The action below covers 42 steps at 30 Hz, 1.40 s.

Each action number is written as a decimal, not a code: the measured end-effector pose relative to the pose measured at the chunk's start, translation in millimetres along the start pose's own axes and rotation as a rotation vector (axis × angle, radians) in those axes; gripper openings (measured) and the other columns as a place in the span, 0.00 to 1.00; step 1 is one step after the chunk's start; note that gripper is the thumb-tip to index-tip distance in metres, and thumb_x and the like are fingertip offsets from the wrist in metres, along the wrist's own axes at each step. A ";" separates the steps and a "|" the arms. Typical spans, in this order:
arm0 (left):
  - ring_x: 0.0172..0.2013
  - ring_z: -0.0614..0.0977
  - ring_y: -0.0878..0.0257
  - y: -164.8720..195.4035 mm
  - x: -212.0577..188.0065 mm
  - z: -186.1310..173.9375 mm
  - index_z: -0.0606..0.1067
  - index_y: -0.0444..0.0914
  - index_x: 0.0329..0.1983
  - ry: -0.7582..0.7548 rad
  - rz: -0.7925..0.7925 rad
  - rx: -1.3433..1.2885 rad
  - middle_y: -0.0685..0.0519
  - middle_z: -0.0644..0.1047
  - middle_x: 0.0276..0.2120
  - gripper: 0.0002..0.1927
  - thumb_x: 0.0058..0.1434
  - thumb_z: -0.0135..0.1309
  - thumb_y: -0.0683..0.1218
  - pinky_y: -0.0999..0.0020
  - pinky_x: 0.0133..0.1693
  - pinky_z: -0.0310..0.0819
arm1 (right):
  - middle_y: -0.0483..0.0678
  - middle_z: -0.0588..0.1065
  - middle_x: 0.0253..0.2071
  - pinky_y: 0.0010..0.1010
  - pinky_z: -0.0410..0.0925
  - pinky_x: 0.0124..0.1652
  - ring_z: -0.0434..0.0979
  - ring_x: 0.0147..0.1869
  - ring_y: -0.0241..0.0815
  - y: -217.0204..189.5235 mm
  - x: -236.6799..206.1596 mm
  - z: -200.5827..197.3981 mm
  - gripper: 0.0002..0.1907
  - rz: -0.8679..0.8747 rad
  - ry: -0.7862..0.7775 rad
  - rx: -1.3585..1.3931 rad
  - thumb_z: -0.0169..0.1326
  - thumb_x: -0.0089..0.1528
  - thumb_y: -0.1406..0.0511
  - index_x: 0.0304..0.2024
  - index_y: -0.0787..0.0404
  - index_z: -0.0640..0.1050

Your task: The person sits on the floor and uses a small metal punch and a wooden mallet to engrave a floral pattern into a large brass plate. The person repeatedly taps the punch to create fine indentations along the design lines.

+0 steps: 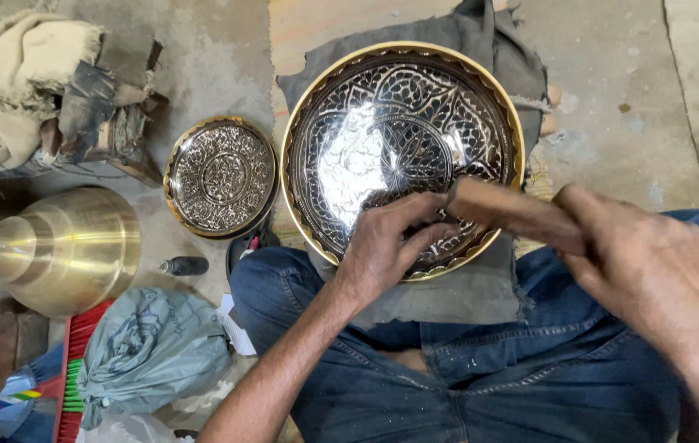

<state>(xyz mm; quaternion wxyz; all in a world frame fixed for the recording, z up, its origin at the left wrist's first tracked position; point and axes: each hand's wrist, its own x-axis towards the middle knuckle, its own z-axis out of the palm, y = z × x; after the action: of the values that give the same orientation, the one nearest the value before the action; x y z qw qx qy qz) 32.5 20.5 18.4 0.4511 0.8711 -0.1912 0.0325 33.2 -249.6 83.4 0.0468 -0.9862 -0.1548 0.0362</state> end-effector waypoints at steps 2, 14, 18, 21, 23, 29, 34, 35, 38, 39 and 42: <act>0.45 0.88 0.61 0.6 0.4 -0.6 0.77 0.40 0.56 -0.004 0.004 -0.026 0.52 0.84 0.48 0.17 0.65 0.59 0.49 0.65 0.44 0.86 | 0.54 0.78 0.35 0.46 0.73 0.38 0.82 0.39 0.56 -5.7 2.5 -0.2 0.20 0.149 0.072 0.441 0.60 0.59 0.63 0.51 0.57 0.71; 0.44 0.88 0.62 2.8 0.2 -2.8 0.77 0.40 0.57 -0.003 -0.004 -0.034 0.52 0.83 0.50 0.17 0.66 0.58 0.49 0.67 0.46 0.85 | 0.55 0.79 0.35 0.48 0.73 0.38 0.82 0.41 0.60 -5.5 -2.4 -4.2 0.18 0.108 -0.048 0.199 0.60 0.58 0.62 0.48 0.57 0.70; 0.44 0.88 0.62 4.5 0.4 -4.4 0.78 0.40 0.56 -0.012 -0.014 -0.060 0.52 0.84 0.48 0.18 0.65 0.59 0.49 0.66 0.46 0.86 | 0.59 0.75 0.33 0.47 0.73 0.38 0.78 0.37 0.59 -5.8 2.6 -4.9 0.19 0.223 0.040 0.524 0.63 0.61 0.63 0.48 0.62 0.70; 0.46 0.88 0.60 5.8 0.3 -4.6 0.78 0.40 0.56 0.021 0.050 -0.019 0.51 0.83 0.49 0.18 0.65 0.60 0.49 0.65 0.47 0.85 | 0.53 0.81 0.36 0.47 0.73 0.40 0.83 0.42 0.59 1.2 2.1 -4.8 0.23 0.057 -0.169 0.040 0.63 0.56 0.61 0.52 0.54 0.71; 0.46 0.88 0.60 5.3 -0.3 -4.9 0.77 0.40 0.58 0.011 0.036 -0.061 0.51 0.83 0.49 0.18 0.66 0.59 0.49 0.65 0.47 0.85 | 0.59 0.79 0.36 0.48 0.72 0.39 0.82 0.41 0.62 2.5 -1.2 -1.4 0.21 0.187 -0.044 0.275 0.62 0.58 0.63 0.51 0.59 0.70; 0.45 0.88 0.61 3.8 -1.9 -4.1 0.77 0.40 0.57 -0.005 0.005 -0.043 0.52 0.83 0.49 0.18 0.66 0.58 0.50 0.65 0.47 0.86 | 0.57 0.80 0.36 0.48 0.72 0.40 0.82 0.43 0.61 2.2 -3.6 2.8 0.22 0.103 -0.041 0.200 0.61 0.56 0.64 0.51 0.56 0.71; 0.45 0.88 0.61 5.7 -0.6 -4.7 0.78 0.40 0.56 -0.018 -0.009 -0.070 0.52 0.84 0.48 0.17 0.65 0.59 0.49 0.65 0.46 0.85 | 0.59 0.77 0.33 0.48 0.71 0.39 0.81 0.39 0.60 0.5 -2.3 3.2 0.21 0.175 -0.004 0.371 0.62 0.57 0.63 0.49 0.60 0.69; 0.45 0.87 0.61 6.3 -1.7 -5.2 0.78 0.40 0.56 0.000 0.019 -0.071 0.52 0.83 0.49 0.17 0.66 0.59 0.49 0.65 0.47 0.85 | 0.57 0.79 0.33 0.48 0.71 0.38 0.82 0.40 0.59 0.6 -3.4 3.3 0.21 0.113 -0.047 0.233 0.62 0.57 0.62 0.49 0.58 0.70; 0.43 0.87 0.61 8.0 -11.9 -7.6 0.79 0.38 0.55 0.197 -0.112 -0.270 0.50 0.84 0.46 0.14 0.67 0.60 0.46 0.66 0.44 0.83 | 0.57 0.79 0.31 0.48 0.71 0.37 0.81 0.39 0.60 -0.3 -10.7 3.9 0.20 0.159 -0.041 0.247 0.62 0.58 0.62 0.48 0.59 0.71; 0.42 0.87 0.61 7.7 -15.1 -9.3 0.80 0.38 0.54 0.283 -0.193 -0.368 0.50 0.85 0.44 0.13 0.67 0.60 0.45 0.67 0.42 0.83 | 0.59 0.78 0.30 0.47 0.71 0.36 0.81 0.38 0.61 -1.1 -12.4 4.6 0.20 0.216 -0.018 0.326 0.63 0.58 0.62 0.48 0.61 0.71; 0.41 0.88 0.64 3.8 -23.9 -17.0 0.76 0.39 0.55 0.644 -0.164 -0.501 0.50 0.85 0.39 0.13 0.69 0.59 0.44 0.69 0.44 0.86 | 0.62 0.77 0.30 0.51 0.70 0.38 0.81 0.38 0.63 -5.5 -15.9 8.0 0.18 0.341 0.019 0.412 0.64 0.60 0.60 0.45 0.61 0.71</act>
<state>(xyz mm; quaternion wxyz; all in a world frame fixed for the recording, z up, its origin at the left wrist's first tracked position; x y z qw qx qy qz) 11.0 39.4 25.9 0.6871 0.6919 0.0277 0.2199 15.8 -248.7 76.9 0.2411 -0.9680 0.0249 0.0650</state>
